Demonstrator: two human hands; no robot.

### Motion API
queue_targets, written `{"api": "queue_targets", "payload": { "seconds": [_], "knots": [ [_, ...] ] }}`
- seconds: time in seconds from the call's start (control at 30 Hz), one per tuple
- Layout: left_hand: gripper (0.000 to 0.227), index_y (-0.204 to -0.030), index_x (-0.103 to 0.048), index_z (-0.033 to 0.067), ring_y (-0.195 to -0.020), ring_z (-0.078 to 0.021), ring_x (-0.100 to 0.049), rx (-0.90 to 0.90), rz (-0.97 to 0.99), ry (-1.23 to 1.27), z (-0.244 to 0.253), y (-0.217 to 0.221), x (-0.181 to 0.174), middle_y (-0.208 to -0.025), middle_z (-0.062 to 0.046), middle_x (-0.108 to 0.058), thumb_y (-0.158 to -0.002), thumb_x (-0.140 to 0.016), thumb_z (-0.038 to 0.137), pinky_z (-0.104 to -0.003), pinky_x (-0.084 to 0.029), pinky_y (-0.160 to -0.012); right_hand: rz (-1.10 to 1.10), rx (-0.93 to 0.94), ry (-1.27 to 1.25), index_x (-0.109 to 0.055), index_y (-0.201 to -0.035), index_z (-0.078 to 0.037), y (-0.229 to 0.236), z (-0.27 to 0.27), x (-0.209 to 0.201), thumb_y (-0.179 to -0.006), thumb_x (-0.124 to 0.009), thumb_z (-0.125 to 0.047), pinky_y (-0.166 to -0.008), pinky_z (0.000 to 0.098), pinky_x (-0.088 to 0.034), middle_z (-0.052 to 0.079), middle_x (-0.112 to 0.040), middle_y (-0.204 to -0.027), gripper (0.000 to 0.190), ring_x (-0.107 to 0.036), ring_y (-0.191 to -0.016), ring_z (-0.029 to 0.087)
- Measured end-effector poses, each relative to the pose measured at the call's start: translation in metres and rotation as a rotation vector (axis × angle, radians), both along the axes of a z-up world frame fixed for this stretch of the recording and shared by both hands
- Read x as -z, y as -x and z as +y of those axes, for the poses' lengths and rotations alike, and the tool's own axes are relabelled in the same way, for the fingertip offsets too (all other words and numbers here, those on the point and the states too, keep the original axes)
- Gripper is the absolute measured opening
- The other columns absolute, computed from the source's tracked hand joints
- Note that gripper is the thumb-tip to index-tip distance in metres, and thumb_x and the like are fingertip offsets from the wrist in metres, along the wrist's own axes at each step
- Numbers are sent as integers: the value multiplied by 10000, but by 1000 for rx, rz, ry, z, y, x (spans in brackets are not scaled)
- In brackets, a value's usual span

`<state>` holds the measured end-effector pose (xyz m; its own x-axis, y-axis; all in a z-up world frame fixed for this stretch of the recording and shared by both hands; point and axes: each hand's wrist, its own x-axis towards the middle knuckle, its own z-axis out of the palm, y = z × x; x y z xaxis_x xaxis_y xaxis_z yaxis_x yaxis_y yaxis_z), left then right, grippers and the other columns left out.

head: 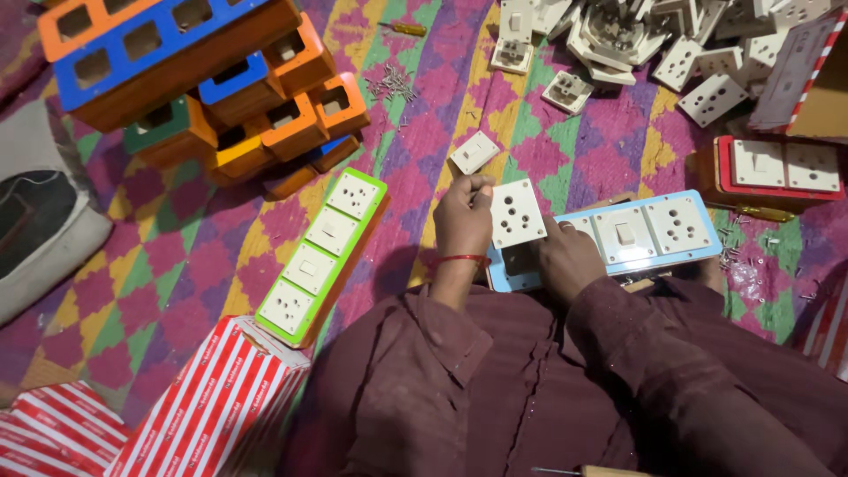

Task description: The person assembles electrical switch and socket modules into a multi-gang frame. They insert white plastic modules into the frame, secure them with a screwdriver, and then attach metal screws to the back terminals of the modules.

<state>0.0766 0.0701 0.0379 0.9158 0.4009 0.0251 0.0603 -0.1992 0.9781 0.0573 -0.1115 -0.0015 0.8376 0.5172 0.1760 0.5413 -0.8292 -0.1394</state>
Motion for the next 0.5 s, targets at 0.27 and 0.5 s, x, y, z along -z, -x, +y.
{"api": "queue_targets", "payload": {
  "seconds": [0.27,0.5],
  "knots": [
    [146,-1051,-753,89,-847,-158,-741,21,51,-34,0,-1,14,-961,-58,-788,-933,-678,131,-301,-567,-793,4,69,-84,-608,-875,51,-2,-3,11,-845,-578,-48,-770,509,-533,202,-600,-1028,108,-648,-879,395],
    [153,-1057,-751,88,-848,-135,-735,39,58,-76,5,-1,8,-965,-42,-784,-929,-680,132,-296,-561,-775,25,96,-309,-683,-947,-4,-3,-2,-14,-884,-637,-58,-753,437,-533,159,-639,-969,95,-672,-844,349]
  ]
}}
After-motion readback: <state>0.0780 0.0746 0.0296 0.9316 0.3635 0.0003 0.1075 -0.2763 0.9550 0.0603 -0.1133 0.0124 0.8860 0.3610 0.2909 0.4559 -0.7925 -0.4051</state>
